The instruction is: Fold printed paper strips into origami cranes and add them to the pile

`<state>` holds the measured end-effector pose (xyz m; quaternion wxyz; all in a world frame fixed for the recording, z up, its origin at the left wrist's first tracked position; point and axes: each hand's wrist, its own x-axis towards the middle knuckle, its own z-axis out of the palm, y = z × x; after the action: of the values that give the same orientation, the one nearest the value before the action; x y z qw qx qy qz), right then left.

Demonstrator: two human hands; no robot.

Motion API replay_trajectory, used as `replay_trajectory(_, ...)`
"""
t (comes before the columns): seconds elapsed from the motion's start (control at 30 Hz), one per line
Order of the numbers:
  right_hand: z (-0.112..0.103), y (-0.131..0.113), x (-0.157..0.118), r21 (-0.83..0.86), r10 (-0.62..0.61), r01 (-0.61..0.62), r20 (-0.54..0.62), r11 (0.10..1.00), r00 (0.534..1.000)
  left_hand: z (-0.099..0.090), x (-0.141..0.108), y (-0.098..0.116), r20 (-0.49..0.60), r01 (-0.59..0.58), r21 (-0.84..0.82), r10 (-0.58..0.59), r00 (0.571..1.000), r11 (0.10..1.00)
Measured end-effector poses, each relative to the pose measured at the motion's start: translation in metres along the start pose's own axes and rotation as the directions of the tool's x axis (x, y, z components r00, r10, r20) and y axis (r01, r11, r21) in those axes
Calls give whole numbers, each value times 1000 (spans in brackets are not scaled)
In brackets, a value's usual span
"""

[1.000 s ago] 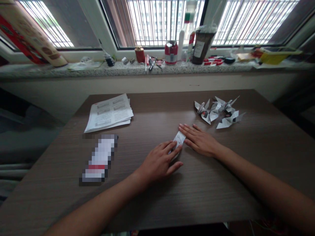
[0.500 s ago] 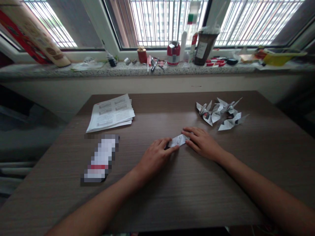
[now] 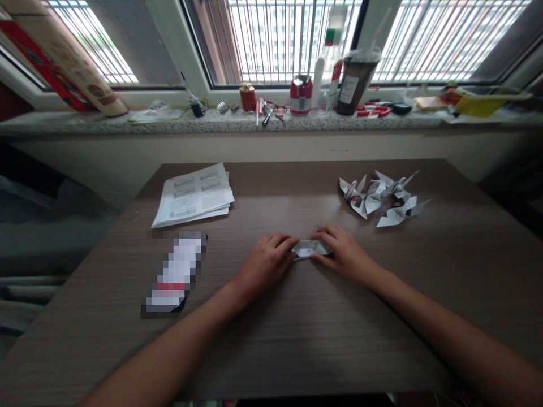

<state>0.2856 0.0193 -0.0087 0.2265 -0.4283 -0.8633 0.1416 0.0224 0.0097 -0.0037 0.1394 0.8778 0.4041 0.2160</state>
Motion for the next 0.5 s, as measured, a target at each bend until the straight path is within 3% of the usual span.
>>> replay_trajectory(0.23,-1,-6,1,11,9,-9,7,1000,1000,1,2,-1,1,42,-22,-42,999,999)
replay_trajectory(0.5,3,-7,1,73,41,-42,13,996,999,-1,4,0,-20,1,-257,-7,1000,966)
